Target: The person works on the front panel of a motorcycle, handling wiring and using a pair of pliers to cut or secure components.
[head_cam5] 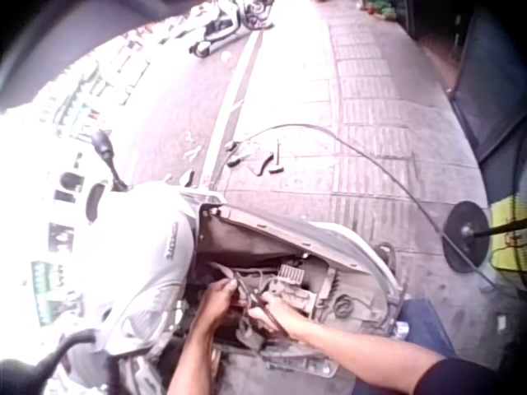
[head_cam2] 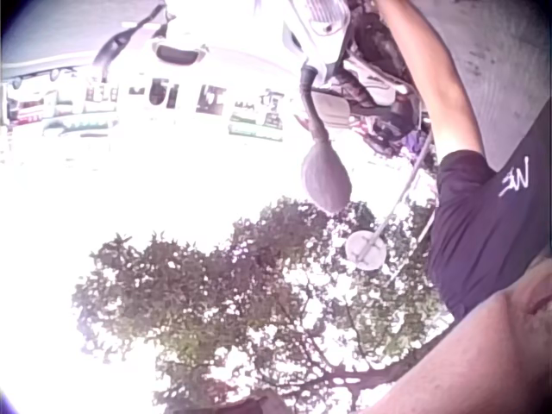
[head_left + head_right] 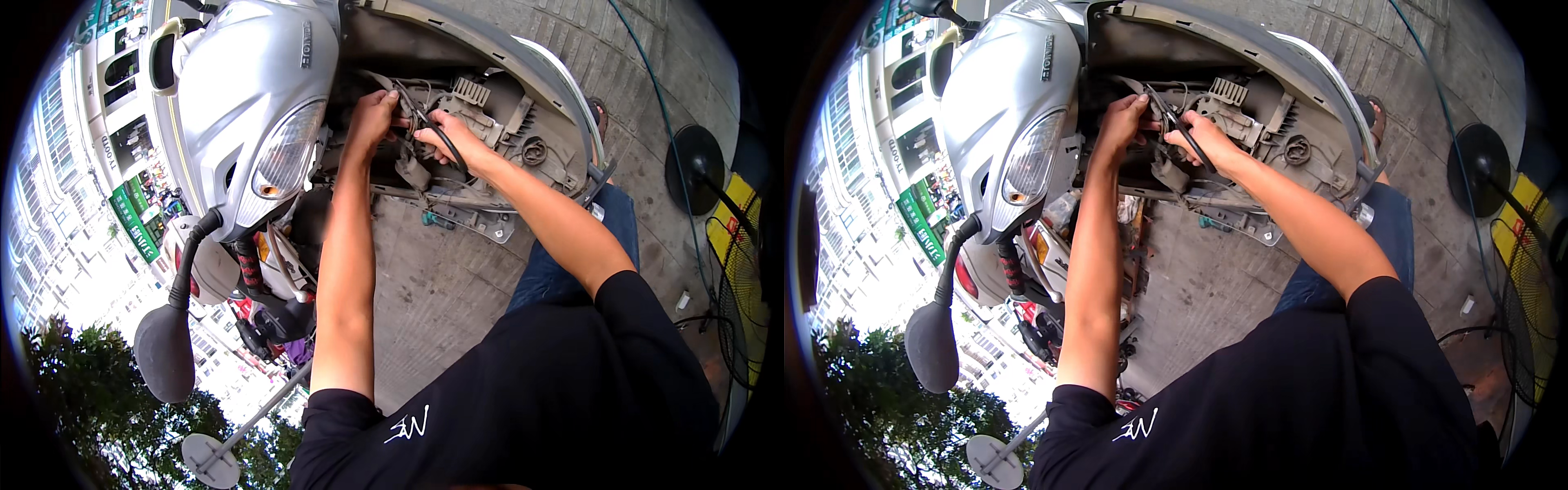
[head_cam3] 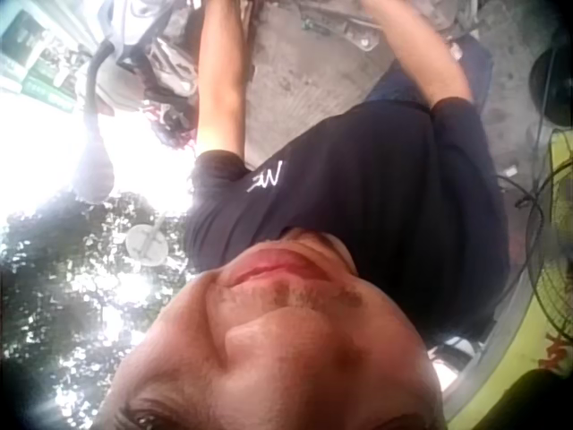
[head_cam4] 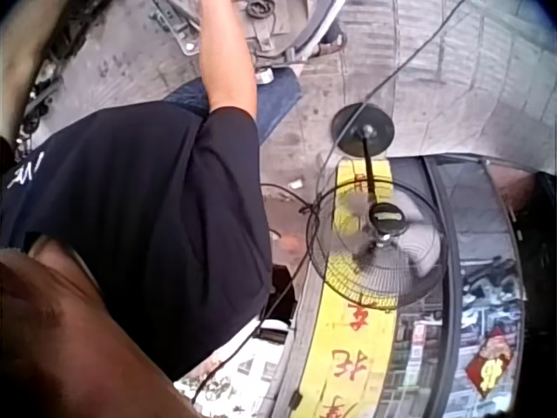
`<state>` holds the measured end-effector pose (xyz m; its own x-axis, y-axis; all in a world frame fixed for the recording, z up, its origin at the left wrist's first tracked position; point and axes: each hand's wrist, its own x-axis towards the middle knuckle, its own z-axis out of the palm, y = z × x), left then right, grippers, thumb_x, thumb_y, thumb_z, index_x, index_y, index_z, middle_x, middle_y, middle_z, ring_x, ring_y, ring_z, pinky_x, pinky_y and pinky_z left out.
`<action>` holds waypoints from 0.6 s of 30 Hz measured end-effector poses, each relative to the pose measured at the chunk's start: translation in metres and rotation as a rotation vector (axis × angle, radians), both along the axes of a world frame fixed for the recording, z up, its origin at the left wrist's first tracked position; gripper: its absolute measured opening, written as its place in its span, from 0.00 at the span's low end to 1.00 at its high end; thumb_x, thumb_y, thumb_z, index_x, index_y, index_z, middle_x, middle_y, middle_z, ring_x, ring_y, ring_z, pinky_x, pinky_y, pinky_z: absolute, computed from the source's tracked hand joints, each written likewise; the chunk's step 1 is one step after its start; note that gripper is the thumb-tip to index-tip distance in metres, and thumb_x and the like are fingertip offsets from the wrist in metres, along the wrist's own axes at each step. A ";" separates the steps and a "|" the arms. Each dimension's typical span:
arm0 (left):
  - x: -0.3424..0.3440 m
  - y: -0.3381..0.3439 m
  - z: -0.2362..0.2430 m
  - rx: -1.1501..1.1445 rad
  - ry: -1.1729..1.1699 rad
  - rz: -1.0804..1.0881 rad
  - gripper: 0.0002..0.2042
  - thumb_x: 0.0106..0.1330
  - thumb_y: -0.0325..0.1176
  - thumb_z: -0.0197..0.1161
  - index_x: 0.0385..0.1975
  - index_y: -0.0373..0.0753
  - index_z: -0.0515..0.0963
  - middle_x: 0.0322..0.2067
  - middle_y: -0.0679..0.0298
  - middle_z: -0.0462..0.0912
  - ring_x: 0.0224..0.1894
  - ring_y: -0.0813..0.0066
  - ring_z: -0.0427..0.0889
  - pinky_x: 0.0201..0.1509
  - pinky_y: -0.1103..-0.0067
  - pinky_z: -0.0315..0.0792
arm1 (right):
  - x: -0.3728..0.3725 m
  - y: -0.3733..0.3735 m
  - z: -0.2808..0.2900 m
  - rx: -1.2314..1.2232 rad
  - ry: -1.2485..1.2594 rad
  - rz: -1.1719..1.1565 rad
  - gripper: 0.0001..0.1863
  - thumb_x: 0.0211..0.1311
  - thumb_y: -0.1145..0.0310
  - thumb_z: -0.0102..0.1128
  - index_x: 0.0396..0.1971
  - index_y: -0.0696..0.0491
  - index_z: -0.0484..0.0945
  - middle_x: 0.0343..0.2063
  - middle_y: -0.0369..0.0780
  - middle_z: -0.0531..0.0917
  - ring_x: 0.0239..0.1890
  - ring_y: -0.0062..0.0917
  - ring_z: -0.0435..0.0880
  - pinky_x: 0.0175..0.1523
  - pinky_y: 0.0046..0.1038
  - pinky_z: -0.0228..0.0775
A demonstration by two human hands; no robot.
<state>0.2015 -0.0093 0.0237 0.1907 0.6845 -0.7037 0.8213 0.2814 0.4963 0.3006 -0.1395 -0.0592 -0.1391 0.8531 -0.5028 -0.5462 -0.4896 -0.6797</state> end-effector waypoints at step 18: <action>0.000 -0.004 0.003 -0.048 0.010 0.114 0.13 0.72 0.42 0.52 0.37 0.38 0.77 0.29 0.66 0.82 0.29 0.75 0.85 0.21 0.82 0.71 | 0.013 -0.002 0.019 -0.101 0.253 0.051 0.15 0.62 0.56 0.59 0.36 0.53 0.71 0.15 0.31 0.68 0.11 0.15 0.66 0.15 0.22 0.59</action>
<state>0.2012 -0.0131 0.0265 0.1070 0.6670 -0.7374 0.7874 0.3960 0.4724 0.3136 -0.1416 -0.0399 -0.3121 0.7890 -0.5292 -0.6652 -0.5792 -0.4712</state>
